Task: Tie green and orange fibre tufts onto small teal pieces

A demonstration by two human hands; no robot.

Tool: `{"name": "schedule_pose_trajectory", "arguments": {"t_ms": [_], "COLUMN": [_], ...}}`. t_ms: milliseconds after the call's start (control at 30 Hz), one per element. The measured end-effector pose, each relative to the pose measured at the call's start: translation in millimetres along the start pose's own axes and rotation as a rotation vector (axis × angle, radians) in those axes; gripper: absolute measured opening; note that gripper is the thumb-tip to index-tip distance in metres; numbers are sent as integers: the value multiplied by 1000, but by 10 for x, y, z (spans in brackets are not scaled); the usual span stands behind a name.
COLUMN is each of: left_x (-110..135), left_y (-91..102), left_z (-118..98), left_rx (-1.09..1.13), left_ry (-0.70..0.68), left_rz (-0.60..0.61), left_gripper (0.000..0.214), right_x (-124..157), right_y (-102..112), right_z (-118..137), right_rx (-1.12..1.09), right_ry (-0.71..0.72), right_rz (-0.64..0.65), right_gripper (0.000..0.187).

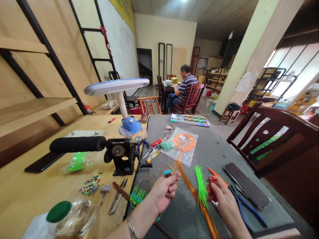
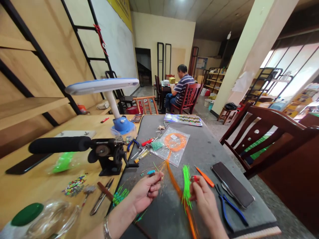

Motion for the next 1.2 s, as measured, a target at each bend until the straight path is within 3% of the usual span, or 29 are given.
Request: {"name": "schedule_pose_trajectory", "arguments": {"t_ms": [67, 167, 300, 633, 1200], "left_x": [-2, -8, -14, -44, -73], "left_y": [4, 22, 18, 7, 26], "left_z": [-29, -57, -71, -91, -149], "left_rx": [10, 10, 35, 58, 8], "left_ry": [-17, -36, -65, -62, -109], "left_rz": [-12, -39, -14, 31, 50], "left_gripper": [24, 25, 28, 24, 32], "right_x": [74, 140, 135, 34, 1], "right_y": [-360, -831, -1136, -1279, -1290], "right_z": [60, 143, 227, 171, 217], "right_rx": [-230, -389, -412, -494, -464], "right_ry": [-103, -275, -406, -320, -213], "right_rz": [72, 97, 75, 50, 85], "right_gripper": [38, 57, 58, 40, 40]}}
Point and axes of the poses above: each hand's wrist, its own x-axis away from the middle knuckle, its own y-axis out of the back of the hand, z = x × y, the point moved 4 cm from there along -x, towards the middle knuckle, and after that the axes turned 4 degrees about -z, right-handed, at the moved point
